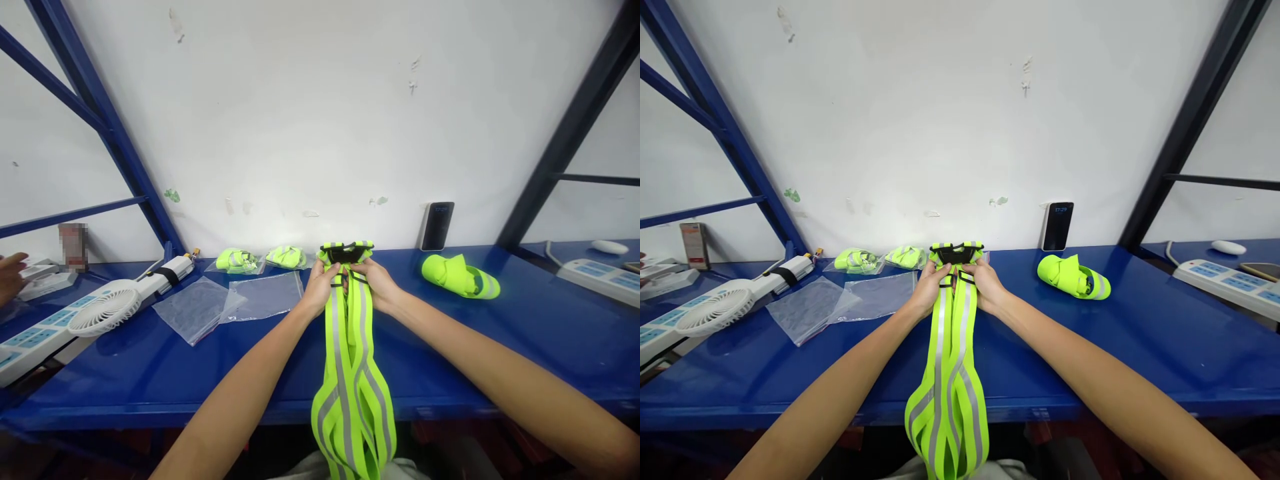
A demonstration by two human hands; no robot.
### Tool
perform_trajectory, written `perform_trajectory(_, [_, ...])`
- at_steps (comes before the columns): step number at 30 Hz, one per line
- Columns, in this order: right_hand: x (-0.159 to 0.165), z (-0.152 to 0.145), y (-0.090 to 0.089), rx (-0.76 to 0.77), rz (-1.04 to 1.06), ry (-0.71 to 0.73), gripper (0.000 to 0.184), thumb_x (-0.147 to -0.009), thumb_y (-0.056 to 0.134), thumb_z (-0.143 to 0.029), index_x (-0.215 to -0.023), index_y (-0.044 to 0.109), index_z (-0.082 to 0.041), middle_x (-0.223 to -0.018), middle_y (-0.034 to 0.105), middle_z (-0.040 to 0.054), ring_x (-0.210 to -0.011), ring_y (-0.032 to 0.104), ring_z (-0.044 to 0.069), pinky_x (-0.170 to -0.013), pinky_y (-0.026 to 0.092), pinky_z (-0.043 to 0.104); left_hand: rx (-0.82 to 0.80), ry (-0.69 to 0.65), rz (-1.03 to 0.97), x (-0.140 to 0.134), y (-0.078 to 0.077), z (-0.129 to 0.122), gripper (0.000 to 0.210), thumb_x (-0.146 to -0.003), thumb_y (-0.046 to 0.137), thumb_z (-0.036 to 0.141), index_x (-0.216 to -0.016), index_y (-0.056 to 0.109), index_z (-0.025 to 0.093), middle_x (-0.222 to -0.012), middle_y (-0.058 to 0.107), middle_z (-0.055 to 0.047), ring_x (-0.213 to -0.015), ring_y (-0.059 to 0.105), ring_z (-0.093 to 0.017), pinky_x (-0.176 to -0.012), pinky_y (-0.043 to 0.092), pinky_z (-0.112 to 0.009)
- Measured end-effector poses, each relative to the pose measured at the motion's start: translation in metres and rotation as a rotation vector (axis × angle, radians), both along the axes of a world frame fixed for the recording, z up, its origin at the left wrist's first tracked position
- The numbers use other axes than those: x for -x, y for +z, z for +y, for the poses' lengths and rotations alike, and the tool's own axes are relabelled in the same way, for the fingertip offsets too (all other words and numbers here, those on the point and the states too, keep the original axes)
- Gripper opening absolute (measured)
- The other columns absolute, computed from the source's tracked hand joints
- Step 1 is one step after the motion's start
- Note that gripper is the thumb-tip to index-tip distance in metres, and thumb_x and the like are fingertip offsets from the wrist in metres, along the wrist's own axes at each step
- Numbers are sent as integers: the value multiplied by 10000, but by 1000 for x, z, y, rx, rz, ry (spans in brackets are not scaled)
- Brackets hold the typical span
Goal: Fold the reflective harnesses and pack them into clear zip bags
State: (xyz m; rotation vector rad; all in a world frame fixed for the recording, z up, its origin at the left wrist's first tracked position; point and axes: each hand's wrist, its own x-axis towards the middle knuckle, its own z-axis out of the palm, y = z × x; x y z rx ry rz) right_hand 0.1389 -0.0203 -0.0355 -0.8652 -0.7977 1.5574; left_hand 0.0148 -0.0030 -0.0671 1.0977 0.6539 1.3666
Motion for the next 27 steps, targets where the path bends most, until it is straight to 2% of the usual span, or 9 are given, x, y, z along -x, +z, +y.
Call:
perform_trajectory(4, [0,-7,7,-35,15,86,225,-808,529,-101,-970,496,-254,-609,604,-45,-422,554,134,-449,513,273,-6,-5,38,5,7,0,419,-718,758,389,-977,473,223,-651,614,60,-410,531,-96,-440,431,-227])
perform_trajectory(8, [-3,-16,17,-100,38,108,269,-782,501,-86,-980,501,-268,-571,570,-61,-391,500,111,-390,428,202,-3,6,49,8,13,-2,369,-748,726,385,-971,476,230,-594,588,61,-388,516,-100,-405,394,-214])
perform_trajectory(11, [-6,-20,22,-115,128,141,282,-753,469,-78,-967,519,-255,-604,600,-36,-461,550,124,-422,436,200,-18,37,52,7,15,-2,336,-756,715,357,-943,469,225,-588,588,54,-390,512,-101,-399,390,-213])
perform_trajectory(14, [-11,-21,26,-74,216,224,128,-855,448,-285,-920,543,-231,-654,630,12,-574,625,186,-499,513,286,-36,48,42,6,14,-1,322,-754,708,328,-925,456,222,-605,593,49,-389,507,-101,-392,394,-218])
perform_trajectory(17, [-15,-19,28,-60,223,265,328,-865,473,-540,-878,564,-225,-660,628,23,-622,643,228,-570,551,362,-100,31,56,4,13,0,310,-754,705,322,-924,470,214,-632,584,44,-401,514,-104,-399,414,-232])
perform_trajectory(19, [-16,-17,27,-54,182,273,296,-838,542,-516,-852,567,-222,-651,620,16,-615,633,223,-596,556,370,-146,30,88,3,13,-1,314,-747,712,316,-936,485,210,-644,572,41,-416,516,-104,-402,419,-235])
perform_trajectory(22, [-14,-17,25,-78,131,248,130,-809,571,-351,-846,554,-227,-645,602,-5,-575,597,190,-592,554,354,-167,60,133,3,14,-4,312,-740,706,290,-955,490,225,-653,552,41,-489,553,-123,-414,429,-225])
perform_trajectory(27, [-3,-17,13,-102,52,85,88,-805,515,-297,-885,509,-263,-649,590,-25,-536,580,177,-542,539,329,-85,34,84,5,12,-6,377,-717,675,264,-1028,464,254,-699,585,37,-595,622,-163,-534,507,-276])
